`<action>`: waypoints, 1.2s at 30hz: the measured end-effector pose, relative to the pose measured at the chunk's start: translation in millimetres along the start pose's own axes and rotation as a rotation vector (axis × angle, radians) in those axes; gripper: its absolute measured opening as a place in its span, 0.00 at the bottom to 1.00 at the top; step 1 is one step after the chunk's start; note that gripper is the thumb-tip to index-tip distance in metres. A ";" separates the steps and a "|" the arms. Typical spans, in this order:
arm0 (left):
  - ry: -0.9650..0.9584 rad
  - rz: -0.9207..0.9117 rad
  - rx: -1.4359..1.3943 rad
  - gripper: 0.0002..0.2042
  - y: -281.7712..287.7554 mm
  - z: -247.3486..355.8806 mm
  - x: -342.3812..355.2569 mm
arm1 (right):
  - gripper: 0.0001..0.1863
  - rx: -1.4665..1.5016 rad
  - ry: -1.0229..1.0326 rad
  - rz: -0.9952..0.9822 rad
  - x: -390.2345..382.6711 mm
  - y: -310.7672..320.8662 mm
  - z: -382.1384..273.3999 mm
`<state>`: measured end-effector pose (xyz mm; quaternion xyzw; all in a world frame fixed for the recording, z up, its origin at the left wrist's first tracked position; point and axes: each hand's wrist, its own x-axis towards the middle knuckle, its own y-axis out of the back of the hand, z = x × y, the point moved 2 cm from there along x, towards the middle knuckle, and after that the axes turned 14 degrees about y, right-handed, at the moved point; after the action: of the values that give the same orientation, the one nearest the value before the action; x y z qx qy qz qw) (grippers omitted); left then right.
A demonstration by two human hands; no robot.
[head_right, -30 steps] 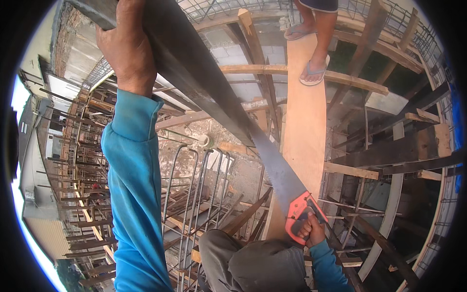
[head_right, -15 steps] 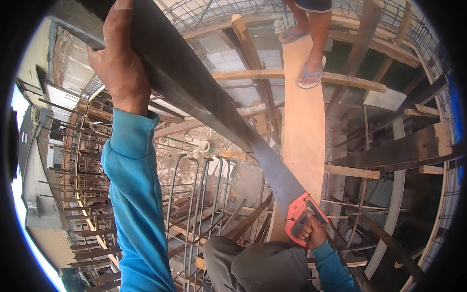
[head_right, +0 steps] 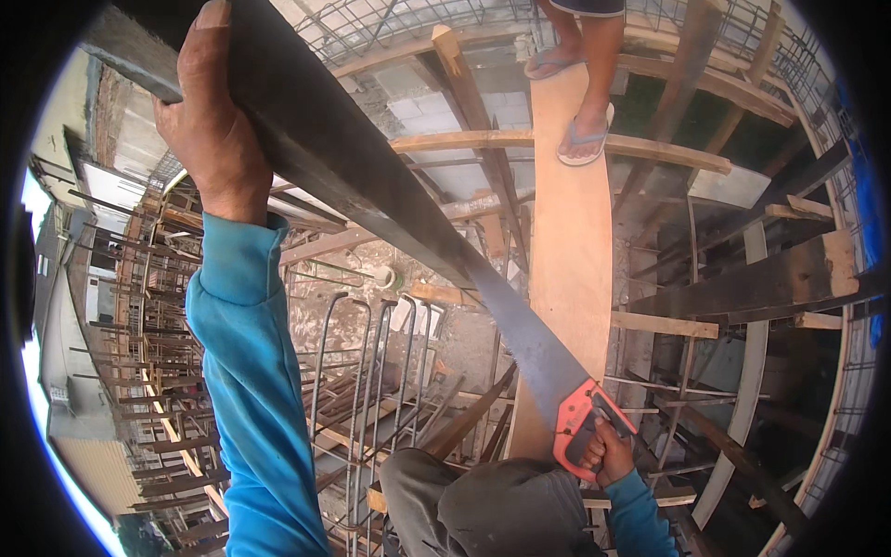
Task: The person saws a long wooden beam by hand while standing on an elevated construction frame, while another person helps stabilize the wood.
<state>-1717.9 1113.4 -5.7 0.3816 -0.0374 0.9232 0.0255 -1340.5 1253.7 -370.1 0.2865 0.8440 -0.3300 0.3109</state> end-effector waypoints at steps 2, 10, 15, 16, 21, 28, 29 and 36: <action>-0.051 -0.057 -0.029 0.24 -1.2 -1.8 3.3 | 0.18 0.034 -0.044 -0.042 24.7 -20.4 -8.5; 0.064 -0.100 0.003 0.23 10.3 8.5 2.1 | 0.18 0.108 0.104 -0.174 102.5 -50.3 12.8; -0.037 0.007 0.089 0.20 13.3 -4.0 10.2 | 0.18 -0.017 0.003 -0.001 -19.2 -2.0 -1.0; 0.003 0.011 0.090 0.20 12.6 -8.8 11.3 | 0.18 -0.064 -0.037 0.101 -20.2 -23.5 -12.3; -0.025 0.016 0.069 0.19 14.8 -6.2 15.9 | 0.14 0.265 0.281 -0.285 128.4 -194.9 -45.7; -0.009 0.047 0.199 0.21 24.5 -18.9 15.6 | 0.17 0.029 -0.032 -0.038 5.2 -22.1 -10.5; -0.078 0.029 0.211 0.21 24.3 -20.1 15.3 | 0.16 0.047 0.027 -0.111 -3.4 -26.6 -17.3; 0.033 0.058 0.198 0.22 19.9 -8.8 13.5 | 0.15 0.242 0.273 -0.211 152.5 -185.5 -34.9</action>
<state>-1735.1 1094.6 -3.3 0.3659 0.0434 0.9288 -0.0383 -1578.0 1207.2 -388.2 0.2738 0.8579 -0.4177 0.1210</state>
